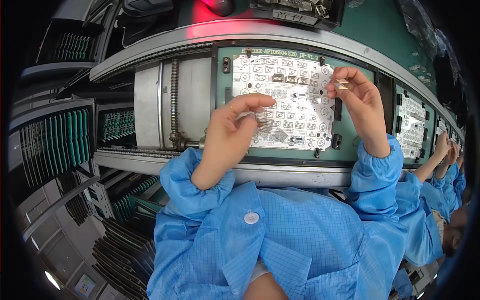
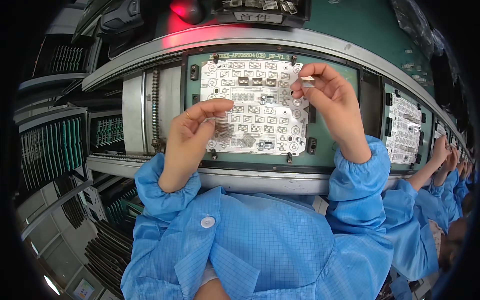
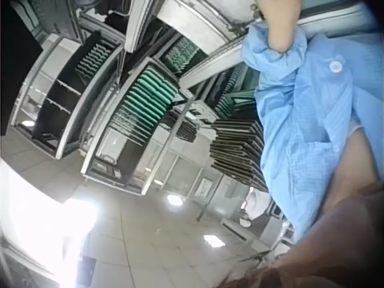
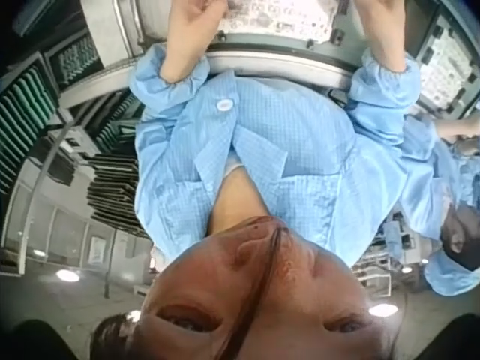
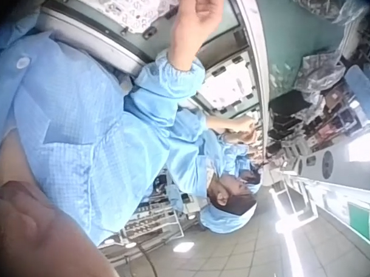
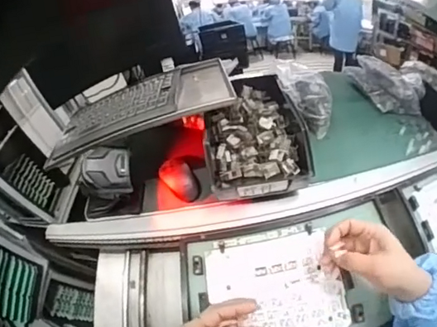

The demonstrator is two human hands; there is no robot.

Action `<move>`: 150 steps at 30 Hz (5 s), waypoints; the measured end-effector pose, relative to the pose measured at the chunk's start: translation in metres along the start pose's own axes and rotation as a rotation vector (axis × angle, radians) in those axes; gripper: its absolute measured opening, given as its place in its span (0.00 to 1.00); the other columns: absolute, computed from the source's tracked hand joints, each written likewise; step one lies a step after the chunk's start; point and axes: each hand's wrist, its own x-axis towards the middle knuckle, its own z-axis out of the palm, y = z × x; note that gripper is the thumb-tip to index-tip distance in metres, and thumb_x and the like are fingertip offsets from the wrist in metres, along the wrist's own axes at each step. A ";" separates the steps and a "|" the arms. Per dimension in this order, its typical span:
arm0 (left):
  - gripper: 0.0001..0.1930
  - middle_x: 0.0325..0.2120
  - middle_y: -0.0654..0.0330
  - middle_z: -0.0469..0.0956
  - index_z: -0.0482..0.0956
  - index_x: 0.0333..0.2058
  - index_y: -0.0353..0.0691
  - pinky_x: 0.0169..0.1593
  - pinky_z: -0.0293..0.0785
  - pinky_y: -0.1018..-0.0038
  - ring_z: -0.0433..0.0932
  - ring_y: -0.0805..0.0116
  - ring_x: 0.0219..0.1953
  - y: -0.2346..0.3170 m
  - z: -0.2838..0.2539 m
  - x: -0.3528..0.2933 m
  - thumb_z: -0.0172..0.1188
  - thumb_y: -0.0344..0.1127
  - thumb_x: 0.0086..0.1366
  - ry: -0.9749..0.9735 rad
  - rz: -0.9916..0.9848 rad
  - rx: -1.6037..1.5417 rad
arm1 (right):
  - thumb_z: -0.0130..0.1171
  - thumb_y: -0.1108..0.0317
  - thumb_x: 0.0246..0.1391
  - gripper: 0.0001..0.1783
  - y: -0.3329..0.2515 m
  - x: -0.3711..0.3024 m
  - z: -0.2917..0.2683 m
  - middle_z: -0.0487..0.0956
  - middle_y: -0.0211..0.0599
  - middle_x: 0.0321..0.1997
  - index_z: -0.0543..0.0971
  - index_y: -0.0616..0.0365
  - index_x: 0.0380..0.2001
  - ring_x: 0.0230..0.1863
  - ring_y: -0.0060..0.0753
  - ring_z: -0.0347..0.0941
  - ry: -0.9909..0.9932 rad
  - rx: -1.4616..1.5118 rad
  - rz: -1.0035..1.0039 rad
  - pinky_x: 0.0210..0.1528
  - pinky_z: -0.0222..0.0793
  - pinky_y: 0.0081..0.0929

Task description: The person inserts small electronic components into a printed circuit board by hand.

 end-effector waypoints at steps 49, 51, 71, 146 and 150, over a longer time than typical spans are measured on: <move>0.18 0.43 0.57 0.82 0.76 0.53 0.30 0.52 0.77 0.78 0.79 0.74 0.47 -0.004 0.007 -0.007 0.65 0.24 0.65 0.127 -0.122 -0.314 | 0.60 0.80 0.60 0.22 -0.002 -0.019 0.085 0.78 0.30 0.48 0.74 0.64 0.57 0.50 0.18 0.71 -0.115 -0.009 0.171 0.58 0.68 0.20; 0.18 0.43 0.58 0.82 0.76 0.52 0.31 0.52 0.77 0.79 0.79 0.74 0.47 -0.003 0.006 -0.009 0.66 0.24 0.64 0.129 -0.121 -0.308 | 0.60 0.80 0.60 0.22 -0.004 -0.021 0.081 0.77 0.28 0.47 0.74 0.64 0.57 0.50 0.17 0.71 -0.118 -0.053 0.161 0.58 0.68 0.20; 0.12 0.39 0.61 0.80 0.74 0.50 0.33 0.47 0.74 0.79 0.76 0.77 0.41 -0.023 0.021 -0.004 0.59 0.33 0.72 0.124 -0.073 -0.330 | 0.59 0.87 0.55 0.23 0.009 -0.021 0.081 0.74 0.31 0.48 0.73 0.64 0.55 0.51 0.21 0.70 -0.063 0.038 -0.011 0.56 0.69 0.20; 0.19 0.43 0.55 0.79 0.71 0.52 0.30 0.47 0.79 0.79 0.81 0.72 0.43 -0.011 0.020 -0.017 0.64 0.20 0.63 0.038 -0.119 -0.238 | 0.59 0.78 0.61 0.15 0.016 -0.034 0.091 0.77 0.32 0.46 0.77 0.65 0.52 0.47 0.20 0.73 -0.112 0.037 0.040 0.52 0.71 0.20; 0.16 0.42 0.53 0.81 0.74 0.49 0.29 0.46 0.80 0.79 0.83 0.70 0.41 -0.011 0.015 -0.013 0.64 0.22 0.64 0.066 -0.155 -0.211 | 0.58 0.78 0.63 0.16 0.018 -0.034 0.084 0.76 0.31 0.48 0.76 0.66 0.54 0.49 0.20 0.74 -0.062 -0.271 -0.071 0.54 0.71 0.19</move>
